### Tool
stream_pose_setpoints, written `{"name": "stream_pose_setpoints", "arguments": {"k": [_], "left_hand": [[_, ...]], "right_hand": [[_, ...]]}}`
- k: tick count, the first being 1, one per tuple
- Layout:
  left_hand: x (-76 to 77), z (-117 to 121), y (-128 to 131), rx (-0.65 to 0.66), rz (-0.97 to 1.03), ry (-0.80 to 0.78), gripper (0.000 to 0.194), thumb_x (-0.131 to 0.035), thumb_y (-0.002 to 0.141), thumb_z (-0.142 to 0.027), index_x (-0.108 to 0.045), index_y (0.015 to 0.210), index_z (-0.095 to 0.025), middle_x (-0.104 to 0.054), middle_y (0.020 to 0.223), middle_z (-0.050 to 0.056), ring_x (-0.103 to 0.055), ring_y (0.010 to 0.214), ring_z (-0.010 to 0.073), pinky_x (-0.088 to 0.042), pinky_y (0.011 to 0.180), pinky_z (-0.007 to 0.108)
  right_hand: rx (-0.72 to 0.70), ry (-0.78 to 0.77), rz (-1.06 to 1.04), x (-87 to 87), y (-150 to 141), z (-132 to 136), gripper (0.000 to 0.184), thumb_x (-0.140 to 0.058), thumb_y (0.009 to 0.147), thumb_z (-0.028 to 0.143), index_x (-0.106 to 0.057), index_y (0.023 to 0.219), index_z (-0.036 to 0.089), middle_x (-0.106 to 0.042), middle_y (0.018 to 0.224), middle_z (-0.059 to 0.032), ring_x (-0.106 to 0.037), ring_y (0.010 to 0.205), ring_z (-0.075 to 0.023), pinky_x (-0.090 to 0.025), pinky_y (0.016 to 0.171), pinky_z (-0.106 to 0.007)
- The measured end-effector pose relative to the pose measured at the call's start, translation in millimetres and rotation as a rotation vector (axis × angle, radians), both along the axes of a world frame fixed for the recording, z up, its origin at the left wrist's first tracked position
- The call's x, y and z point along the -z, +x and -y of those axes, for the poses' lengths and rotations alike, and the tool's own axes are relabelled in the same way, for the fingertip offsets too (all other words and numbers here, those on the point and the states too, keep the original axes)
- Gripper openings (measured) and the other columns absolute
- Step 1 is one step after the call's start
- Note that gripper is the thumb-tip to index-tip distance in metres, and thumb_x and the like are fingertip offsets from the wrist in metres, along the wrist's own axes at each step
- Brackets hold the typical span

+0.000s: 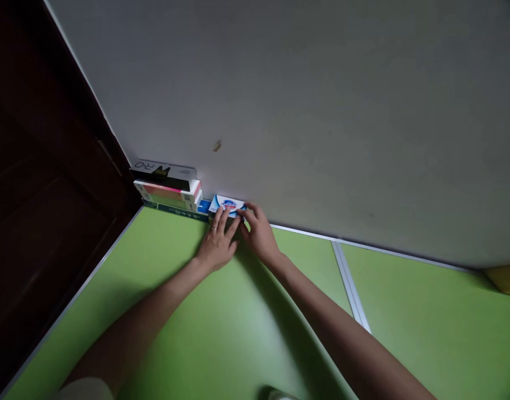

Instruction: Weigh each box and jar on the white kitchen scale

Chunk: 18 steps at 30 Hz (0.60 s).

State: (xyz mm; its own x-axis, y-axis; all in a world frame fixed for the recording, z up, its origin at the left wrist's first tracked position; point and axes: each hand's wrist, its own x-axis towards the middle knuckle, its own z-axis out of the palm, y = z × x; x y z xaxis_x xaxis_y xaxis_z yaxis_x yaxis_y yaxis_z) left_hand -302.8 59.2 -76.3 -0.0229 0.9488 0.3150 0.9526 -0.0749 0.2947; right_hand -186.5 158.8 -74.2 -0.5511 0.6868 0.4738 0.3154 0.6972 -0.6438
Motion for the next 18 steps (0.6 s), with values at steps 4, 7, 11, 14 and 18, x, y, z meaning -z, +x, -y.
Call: {"name": "stream_pose_setpoints", "arguments": {"k": [4, 7, 11, 14, 18], "left_hand": [[-6.1, -2.2, -1.6, -0.003, -0.012, -0.026, 0.060, -0.049, 0.088, -0.023, -0.028, 0.144, -0.013, -0.016, 0.156, 0.022, -0.002, 0.146, 0.0347, -0.025, 0.113, 0.056], [-28.6, -0.6, -0.9, 0.008, -0.052, -0.055, 0.058, -0.051, 0.083, -0.019, -0.035, 0.137, -0.007, -0.026, 0.151, 0.026, -0.012, 0.145, 0.0389, -0.025, 0.113, 0.058], [-64.6, 6.4, 17.9, 0.056, -0.172, -0.017, 0.055, -0.049, 0.076, -0.014, -0.041, 0.131, -0.012, -0.044, 0.141, 0.025, -0.027, 0.139, 0.0430, -0.025, 0.108, 0.067], [-72.7, 19.6, 55.0, 0.198, -0.131, 0.023, 0.053, -0.047, 0.076, -0.017, -0.042, 0.129, -0.016, -0.050, 0.135, 0.020, -0.035, 0.137, 0.0392, -0.028, 0.110, 0.061], [-67.1, 47.9, 142.5, 0.415, -0.031, -0.097, 0.050, -0.043, 0.086, -0.032, -0.041, 0.135, -0.020, -0.050, 0.139, 0.015, -0.040, 0.135, 0.0341, -0.036, 0.109, 0.056]], "right_hand": [[-0.016, -0.124, 0.115, -11.4, -4.0, 1.9, 0.033, -0.043, 0.088, 0.016, -0.062, 0.115, 0.017, -0.048, 0.138, -0.0153, -0.050, 0.122, -0.0308, -0.042, 0.102, -0.049], [0.005, -0.141, 0.167, -32.9, -4.4, 15.3, 0.033, -0.045, 0.088, 0.013, -0.060, 0.116, 0.020, -0.050, 0.138, -0.0126, -0.053, 0.120, -0.0287, -0.044, 0.100, -0.047], [0.024, -0.110, 0.213, -69.6, 23.3, 42.8, 0.045, -0.061, 0.081, 0.016, -0.054, 0.125, 0.016, -0.050, 0.139, -0.0140, -0.051, 0.123, -0.0262, -0.044, 0.101, -0.037], [0.000, -0.085, 0.165, -84.8, 79.5, 68.2, 0.050, -0.061, 0.081, 0.018, -0.050, 0.129, 0.016, -0.055, 0.131, -0.0116, -0.051, 0.123, -0.0218, -0.042, 0.103, -0.031], [0.025, -0.274, 0.024, -78.9, 201.3, 105.4, 0.040, -0.062, 0.079, 0.017, -0.058, 0.118, 0.017, -0.065, 0.113, -0.0088, -0.061, 0.107, -0.0221, -0.049, 0.095, -0.037]]}}
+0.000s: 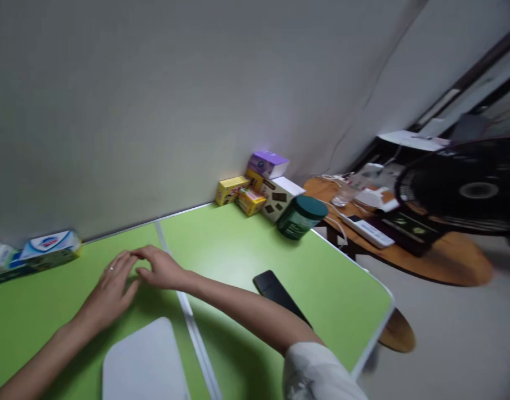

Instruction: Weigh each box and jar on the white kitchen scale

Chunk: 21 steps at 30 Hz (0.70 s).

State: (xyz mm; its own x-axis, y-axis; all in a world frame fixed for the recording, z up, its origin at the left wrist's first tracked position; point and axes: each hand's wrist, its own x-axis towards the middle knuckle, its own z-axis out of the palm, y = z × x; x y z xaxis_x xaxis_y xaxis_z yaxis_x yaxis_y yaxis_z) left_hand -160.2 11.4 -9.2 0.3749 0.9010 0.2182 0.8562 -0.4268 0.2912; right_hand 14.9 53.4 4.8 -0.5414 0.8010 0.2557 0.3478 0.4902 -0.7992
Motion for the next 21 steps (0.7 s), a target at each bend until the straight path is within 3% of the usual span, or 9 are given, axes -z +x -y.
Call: {"name": "stream_pose_setpoints", "arguments": {"k": [3, 5, 8, 11, 14, 16, 21], "left_hand": [[-3.3, 6.9, 87.0, 0.127, -0.021, -0.163, 0.053, -0.040, 0.091, -0.035, -0.037, 0.141, -0.018, -0.041, 0.149, 0.013, -0.034, 0.139, 0.0312, -0.033, 0.111, 0.055], [-8.8, -2.0, 148.8, 0.214, -0.045, -0.253, 0.053, -0.039, 0.091, -0.029, -0.036, 0.143, -0.015, -0.037, 0.151, 0.013, -0.031, 0.141, 0.0281, -0.030, 0.114, 0.051], [-12.9, -31.3, 239.3, 0.309, -0.073, -0.300, 0.057, -0.041, 0.088, -0.018, -0.034, 0.144, -0.008, -0.036, 0.152, 0.015, -0.030, 0.142, 0.0242, -0.026, 0.117, 0.041], [-8.5, -70.8, 319.8, 0.344, -0.087, -0.269, 0.061, -0.043, 0.085, -0.012, -0.033, 0.145, -0.006, -0.032, 0.153, 0.015, -0.028, 0.142, 0.0234, -0.024, 0.118, 0.035], [-1.4, -114.0, 380.3, 0.318, -0.091, -0.202, 0.065, -0.041, 0.083, -0.008, -0.026, 0.147, -0.006, -0.022, 0.157, 0.015, -0.019, 0.145, 0.0233, -0.022, 0.118, 0.035], [2.4, -141.1, 405.0, 0.288, -0.101, -0.154, 0.068, -0.038, 0.082, -0.004, -0.022, 0.148, -0.005, -0.018, 0.158, 0.017, -0.013, 0.147, 0.0241, -0.019, 0.118, 0.040], [12.0, -185.0, 418.0, 0.266, -0.129, -0.091, 0.069, -0.037, 0.078, 0.001, -0.025, 0.146, -0.002, -0.021, 0.157, 0.020, -0.010, 0.147, 0.0263, -0.013, 0.118, 0.049]], "right_hand": [[0.217, -0.127, -0.062, 18.9, 105.0, 15.4, 0.031, -0.061, 0.078, 0.015, -0.063, 0.109, 0.018, -0.070, 0.101, -0.0070, -0.066, 0.092, -0.0201, -0.053, 0.085, -0.036], [0.371, -0.146, -0.088, 34.4, 170.6, 17.6, 0.031, -0.057, 0.080, 0.015, -0.061, 0.110, 0.015, -0.070, 0.101, -0.0099, -0.067, 0.092, -0.0202, -0.053, 0.086, -0.037], [0.593, -0.168, -0.121, 55.7, 254.8, 11.5, 0.033, -0.054, 0.080, 0.018, -0.059, 0.112, 0.014, -0.069, 0.101, -0.0118, -0.068, 0.089, -0.0204, -0.053, 0.085, -0.039], [0.778, -0.167, -0.142, 70.3, 317.6, -8.7, 0.041, -0.057, 0.076, 0.023, -0.056, 0.115, 0.013, -0.068, 0.103, -0.0143, -0.068, 0.092, -0.0241, -0.054, 0.083, -0.042], [0.930, -0.133, -0.162, 77.6, 353.9, -45.2, 0.056, -0.063, 0.070, 0.027, -0.051, 0.122, 0.012, -0.064, 0.117, -0.0193, -0.062, 0.109, -0.0311, -0.051, 0.089, -0.046], [1.007, -0.100, -0.174, 80.4, 362.9, -73.7, 0.065, -0.066, 0.066, 0.028, -0.048, 0.125, 0.010, -0.057, 0.128, -0.0224, -0.055, 0.120, -0.0348, -0.046, 0.097, -0.049], [1.120, -0.043, -0.206, 93.5, 349.4, -128.4, 0.073, -0.070, 0.061, 0.026, -0.045, 0.127, 0.006, -0.054, 0.132, -0.0265, -0.050, 0.126, -0.0378, -0.040, 0.103, -0.048]]}}
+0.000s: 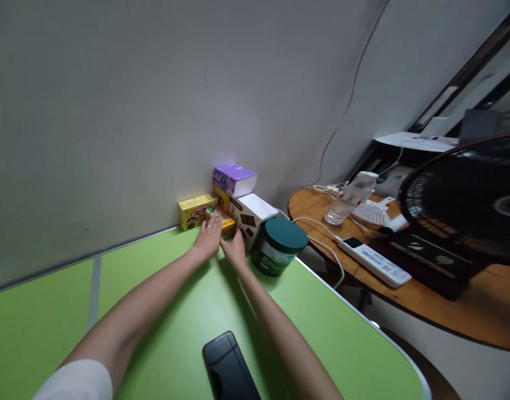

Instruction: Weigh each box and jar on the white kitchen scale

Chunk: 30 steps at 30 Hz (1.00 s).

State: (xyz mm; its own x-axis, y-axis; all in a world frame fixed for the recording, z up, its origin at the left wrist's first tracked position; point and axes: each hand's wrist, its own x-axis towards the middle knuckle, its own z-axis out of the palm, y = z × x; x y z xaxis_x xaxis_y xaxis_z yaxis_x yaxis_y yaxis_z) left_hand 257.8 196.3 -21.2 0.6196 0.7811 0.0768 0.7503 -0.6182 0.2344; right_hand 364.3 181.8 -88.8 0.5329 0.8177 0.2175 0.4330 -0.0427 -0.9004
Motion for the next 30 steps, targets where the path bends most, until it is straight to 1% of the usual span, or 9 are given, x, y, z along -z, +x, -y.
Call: {"name": "stream_pose_setpoints", "arguments": {"k": [4, 7, 11, 14, 17, 20, 22, 26, 30], "left_hand": [[4.0, -10.3, -4.4, 0.022, 0.000, -0.011, 0.068, -0.036, 0.080, -0.001, -0.024, 0.147, -0.005, -0.021, 0.157, 0.017, -0.012, 0.147, 0.0235, -0.016, 0.117, 0.048], [-2.3, -8.2, -8.5, 0.043, 0.007, -0.057, 0.068, -0.039, 0.079, -0.002, -0.028, 0.146, -0.007, -0.025, 0.156, 0.017, -0.016, 0.146, 0.0249, -0.021, 0.116, 0.050], [-17.7, 17.9, -44.1, 0.043, 0.074, -0.154, 0.067, -0.043, 0.080, -0.005, -0.029, 0.145, -0.007, -0.028, 0.154, 0.018, -0.022, 0.145, 0.0243, -0.023, 0.117, 0.045], [-25.8, 61.1, -108.9, -0.040, 0.150, -0.232, 0.076, -0.053, 0.082, -0.019, -0.018, 0.149, -0.010, -0.018, 0.158, 0.017, -0.015, 0.146, 0.0232, -0.019, 0.119, 0.039], [-30.9, 124.4, -192.1, -0.124, 0.252, -0.360, 0.098, -0.068, 0.075, -0.034, -0.009, 0.151, -0.013, -0.010, 0.160, 0.016, -0.010, 0.147, 0.0258, -0.017, 0.120, 0.039], [-37.6, 200.3, -266.7, -0.170, 0.371, -0.492, 0.108, -0.073, 0.071, -0.044, -0.008, 0.152, -0.019, -0.010, 0.160, 0.015, -0.016, 0.146, 0.0296, -0.026, 0.117, 0.044], [-43.0, 249.5, -306.3, -0.202, 0.400, -0.536, 0.099, -0.071, 0.073, -0.046, -0.014, 0.151, -0.025, -0.019, 0.159, 0.012, -0.027, 0.142, 0.0295, -0.033, 0.112, 0.046], [-49.0, 321.2, -369.7, -0.295, 0.371, -0.472, 0.069, -0.067, 0.078, -0.040, -0.042, 0.140, -0.024, -0.048, 0.144, 0.008, -0.046, 0.131, 0.0275, -0.037, 0.110, 0.046], [-39.2, 355.6, -413.8, -0.412, 0.376, -0.360, 0.072, -0.072, 0.074, -0.036, -0.044, 0.139, -0.021, -0.050, 0.141, 0.008, -0.047, 0.129, 0.0275, -0.038, 0.110, 0.044]], "right_hand": [[0.107, 0.017, -0.033, 10.2, -19.2, -20.2, 0.066, -0.066, 0.065, 0.025, -0.046, 0.124, 0.005, -0.055, 0.128, -0.0283, -0.051, 0.123, -0.0381, -0.038, 0.103, -0.049], [0.164, 0.011, -0.071, 5.0, -25.1, -22.8, 0.060, -0.068, 0.062, 0.023, -0.050, 0.117, 0.006, -0.058, 0.122, -0.0290, -0.053, 0.119, -0.0393, -0.039, 0.101, -0.052], [0.080, -0.030, -0.108, -10.4, -21.4, 15.2, 0.053, -0.073, 0.056, 0.029, -0.056, 0.102, 0.012, -0.069, 0.103, -0.0181, -0.065, 0.095, -0.0324, -0.052, 0.084, -0.046], [-0.091, -0.106, -0.121, -20.0, -22.9, 80.6, 0.049, -0.076, 0.054, 0.036, -0.058, 0.095, 0.016, -0.072, 0.093, -0.0111, -0.067, 0.084, -0.0277, -0.055, 0.077, -0.042], [-0.394, -0.155, -0.160, -32.5, -40.8, 155.1, 0.056, -0.079, 0.056, 0.041, -0.060, 0.103, 0.017, -0.070, 0.105, -0.0109, -0.068, 0.088, -0.0268, -0.056, 0.078, -0.042], [-0.683, -0.165, -0.166, -50.7, -81.3, 218.9, 0.053, -0.079, 0.063, 0.039, -0.060, 0.109, 0.021, -0.070, 0.111, -0.0094, -0.068, 0.098, -0.0276, -0.056, 0.084, -0.042], [-0.849, -0.206, -0.176, -63.5, -118.8, 250.6, 0.054, -0.079, 0.065, 0.037, -0.059, 0.113, 0.023, -0.070, 0.112, -0.0084, -0.068, 0.099, -0.0274, -0.057, 0.084, -0.040], [-1.073, -0.165, -0.202, -73.5, -199.3, 281.5, 0.062, -0.081, 0.065, 0.038, -0.057, 0.120, 0.024, -0.064, 0.123, -0.0081, -0.063, 0.109, -0.0272, -0.054, 0.093, -0.043], [-1.192, -0.125, -0.195, -62.1, -258.1, 286.3, 0.066, -0.078, 0.069, 0.043, -0.054, 0.127, 0.024, -0.060, 0.130, -0.0079, -0.061, 0.112, -0.0259, -0.053, 0.093, -0.042]]}}
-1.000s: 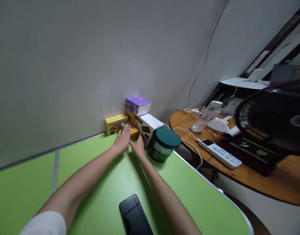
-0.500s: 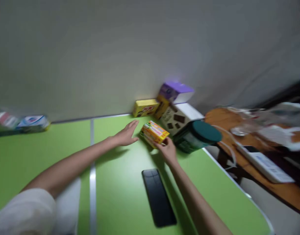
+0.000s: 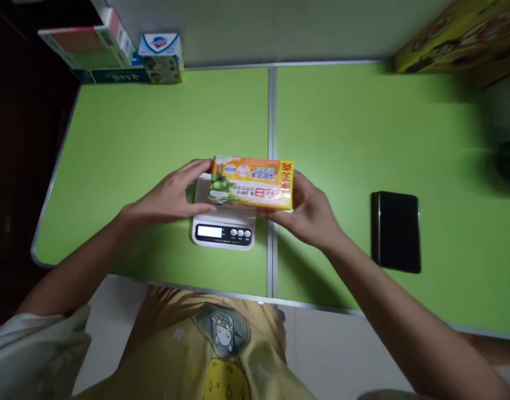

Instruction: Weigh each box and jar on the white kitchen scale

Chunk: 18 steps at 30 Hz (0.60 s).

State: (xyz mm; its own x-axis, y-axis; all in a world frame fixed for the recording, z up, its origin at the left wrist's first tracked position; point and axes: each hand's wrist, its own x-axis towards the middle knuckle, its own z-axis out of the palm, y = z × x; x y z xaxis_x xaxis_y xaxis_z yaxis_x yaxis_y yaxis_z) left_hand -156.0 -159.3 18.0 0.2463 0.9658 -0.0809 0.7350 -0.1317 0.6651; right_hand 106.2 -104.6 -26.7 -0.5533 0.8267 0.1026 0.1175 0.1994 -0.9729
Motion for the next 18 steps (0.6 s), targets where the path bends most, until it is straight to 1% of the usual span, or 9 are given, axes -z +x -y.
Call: {"name": "stream_pose_setpoints", "arguments": {"k": [3, 6, 9, 12, 16, 18], "left_hand": [[14.7, 10.3, -15.0, -0.085, 0.052, 0.056, 0.070, -0.073, 0.075, -0.036, -0.044, 0.137, -0.020, -0.052, 0.137, 0.009, -0.050, 0.126, 0.0259, -0.041, 0.107, 0.042], [26.4, 12.1, -19.0, -0.134, 0.111, 0.097, 0.068, -0.074, 0.074, -0.031, -0.047, 0.135, -0.018, -0.054, 0.136, 0.010, -0.052, 0.124, 0.0242, -0.041, 0.107, 0.040], [29.9, 10.4, -18.0, -0.126, 0.134, 0.105, 0.066, -0.075, 0.073, -0.026, -0.048, 0.134, -0.018, -0.054, 0.135, 0.010, -0.052, 0.125, 0.0234, -0.041, 0.108, 0.040], [30.0, 8.2, -16.0, -0.091, 0.148, 0.087, 0.067, -0.073, 0.074, -0.026, -0.046, 0.135, -0.019, -0.052, 0.136, 0.009, -0.051, 0.125, 0.0234, -0.043, 0.106, 0.040], [35.5, 9.2, -15.1, -0.078, 0.145, 0.054, 0.070, -0.070, 0.077, -0.032, -0.040, 0.138, -0.020, -0.048, 0.139, 0.009, -0.046, 0.129, 0.0254, -0.042, 0.106, 0.041], [36.6, 13.3, -16.9, -0.090, 0.119, 0.048, 0.073, -0.069, 0.077, -0.039, -0.037, 0.140, -0.023, -0.044, 0.143, 0.007, -0.042, 0.132, 0.0271, -0.041, 0.107, 0.042]], "right_hand": [[-0.038, 0.027, 0.023, 9.0, -22.7, -1.4, 0.067, -0.077, 0.070, 0.045, -0.052, 0.129, 0.024, -0.058, 0.133, -0.0079, -0.060, 0.113, -0.0262, -0.053, 0.092, -0.043], [-0.050, 0.020, 0.044, 14.6, -30.1, -2.5, 0.066, -0.077, 0.070, 0.044, -0.053, 0.128, 0.024, -0.058, 0.132, -0.0079, -0.060, 0.114, -0.0261, -0.051, 0.095, -0.044], [-0.048, 0.011, 0.071, 17.6, -27.2, -2.0, 0.064, -0.077, 0.072, 0.043, -0.053, 0.128, 0.023, -0.059, 0.131, -0.0084, -0.059, 0.115, -0.0262, -0.051, 0.096, -0.044], [-0.062, 0.022, 0.096, 21.3, -19.7, -2.8, 0.065, -0.075, 0.074, 0.043, -0.050, 0.131, 0.024, -0.058, 0.133, -0.0078, -0.057, 0.119, -0.0267, -0.051, 0.096, -0.044], [-0.090, 0.074, 0.101, 27.1, -8.0, -6.1, 0.078, -0.074, 0.073, 0.048, -0.039, 0.141, 0.029, -0.049, 0.143, -0.0055, -0.048, 0.129, -0.0274, -0.052, 0.094, -0.042], [-0.072, 0.116, 0.119, 23.4, -2.6, -5.2, 0.080, -0.075, 0.073, 0.049, -0.037, 0.141, 0.031, -0.048, 0.143, -0.0046, -0.048, 0.129, -0.0275, -0.053, 0.092, -0.041]]}}
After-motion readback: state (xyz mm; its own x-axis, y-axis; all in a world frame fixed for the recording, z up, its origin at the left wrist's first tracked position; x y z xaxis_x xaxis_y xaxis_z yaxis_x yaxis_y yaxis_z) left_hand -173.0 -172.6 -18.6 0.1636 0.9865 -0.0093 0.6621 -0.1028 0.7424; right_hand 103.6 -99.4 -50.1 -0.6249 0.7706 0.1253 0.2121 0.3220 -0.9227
